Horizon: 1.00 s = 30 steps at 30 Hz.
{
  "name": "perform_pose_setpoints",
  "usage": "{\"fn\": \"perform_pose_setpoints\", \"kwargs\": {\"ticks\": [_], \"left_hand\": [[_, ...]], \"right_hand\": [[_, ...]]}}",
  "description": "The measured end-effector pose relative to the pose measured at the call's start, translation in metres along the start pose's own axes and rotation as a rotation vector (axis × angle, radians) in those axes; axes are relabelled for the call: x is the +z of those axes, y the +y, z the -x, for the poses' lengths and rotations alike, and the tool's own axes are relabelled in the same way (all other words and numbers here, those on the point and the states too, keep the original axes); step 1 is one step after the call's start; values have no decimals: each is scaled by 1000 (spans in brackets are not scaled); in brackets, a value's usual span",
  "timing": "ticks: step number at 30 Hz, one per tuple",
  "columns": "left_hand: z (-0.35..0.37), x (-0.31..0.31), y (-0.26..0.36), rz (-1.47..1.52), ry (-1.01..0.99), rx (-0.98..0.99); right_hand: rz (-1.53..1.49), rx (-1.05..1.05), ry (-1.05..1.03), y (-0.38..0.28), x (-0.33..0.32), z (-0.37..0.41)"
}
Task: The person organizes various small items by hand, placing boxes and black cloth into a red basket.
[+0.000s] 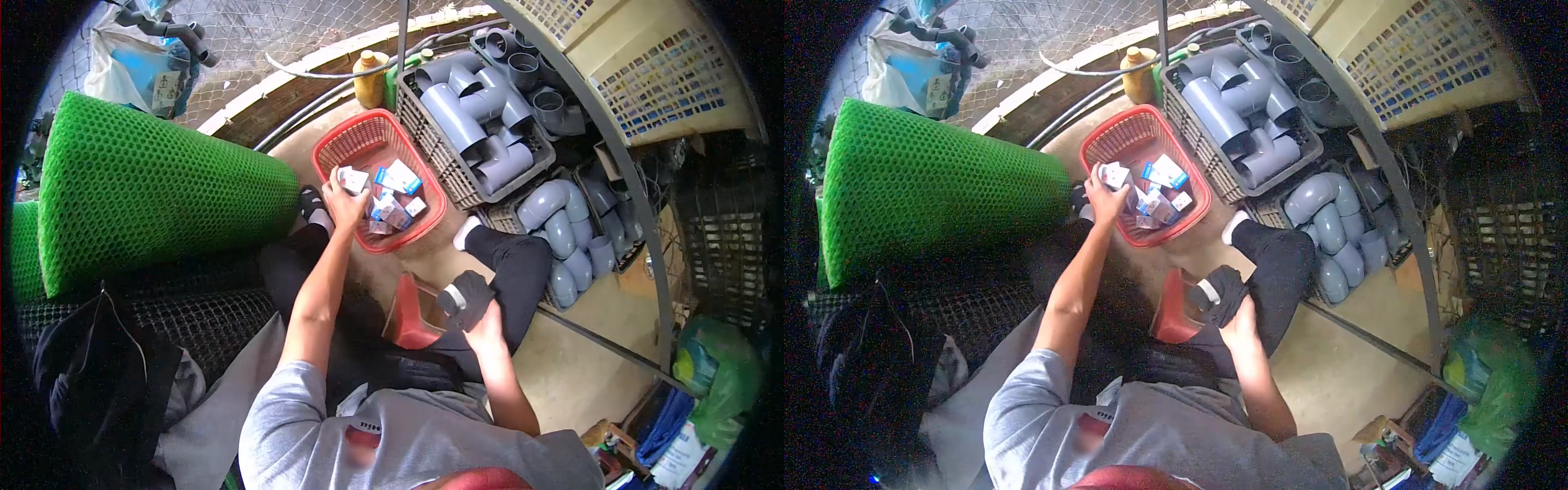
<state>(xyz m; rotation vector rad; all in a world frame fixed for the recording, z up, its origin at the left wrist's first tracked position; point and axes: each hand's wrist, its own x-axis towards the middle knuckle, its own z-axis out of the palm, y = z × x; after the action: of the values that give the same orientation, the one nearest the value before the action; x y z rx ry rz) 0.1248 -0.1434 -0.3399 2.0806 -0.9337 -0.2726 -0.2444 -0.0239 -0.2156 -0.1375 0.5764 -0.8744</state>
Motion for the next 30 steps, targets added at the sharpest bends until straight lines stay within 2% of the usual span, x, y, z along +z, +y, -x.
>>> {"fn": "perform_pose_setpoints", "kwargs": {"ticks": [2, 3, 4, 6, 9, 10, 12, 13, 15, 16, 18, 19, 20, 22, 23, 24, 26, 27, 28, 29, 30], "left_hand": [[-6, 10, 2, -23, -12, -24], [-7, 14, 1, -115, -104, -48], [-7, 17, -1, -208, -196, -71], [-3, 20, -8, -226, -243, -109], [-1, 31, -37, -376, -394, -95], [1, 34, -47, -373, -395, -95], [11, 32, -58, -467, -530, 8], [16, 32, -64, -514, -535, 29], [22, 29, -70, -469, -590, -41], [23, 26, -73, -421, -639, -107], [30, 21, -65, -546, -610, -68], [30, 20, -61, -406, -707, -153], [31, 24, -52, -259, -807, -224], [47, 3, 2, 326, -1002, -309], [63, -10, 31, 653, -1017, -447], [81, -23, 57, 975, -1028, -592], [108, -50, 98, 1398, -1109, -674], [117, -60, 105, 1448, -1116, -704], [123, -68, 108, 1498, -1116, -734], [131, -67, 100, 1530, -1033, -732], [138, -66, 92, 1606, -968, -712]], "right_hand": [[37, 21, 300, 4, 16, 1], [11, 48, 356, 3, 25, 2], [21, 37, 350, 5, 24, 3], [-19, 82, 151, 4, 23, 2], [-62, 66, 83, 6, 17, -5], [-60, 65, 85, 6, 20, -5], [57, -5, 371, 1, 49, -4], [58, -1, 371, -1, 53, -4], [69, 29, 192, -6, 66, -5], [84, 29, 344, -7, 75, -5], [116, -8, 90, -7, 54, -9], [106, -38, 266, -5, 55, -8], [185, -90, 292, -6, 59, -14], [258, -128, 222, -6, 58, -21], [462, -118, 379, -10, 100, -16], [465, -3, 167, -6, 57, -32], [941, -120, 56, -32, 112, -24], [1100, -417, -39, -41, 125, -28], [1282, -563, -6, -62, 145, -24], [1338, -717, -47, -85, 161, -21], [1254, -812, -48, -111, 206, -2]]}}
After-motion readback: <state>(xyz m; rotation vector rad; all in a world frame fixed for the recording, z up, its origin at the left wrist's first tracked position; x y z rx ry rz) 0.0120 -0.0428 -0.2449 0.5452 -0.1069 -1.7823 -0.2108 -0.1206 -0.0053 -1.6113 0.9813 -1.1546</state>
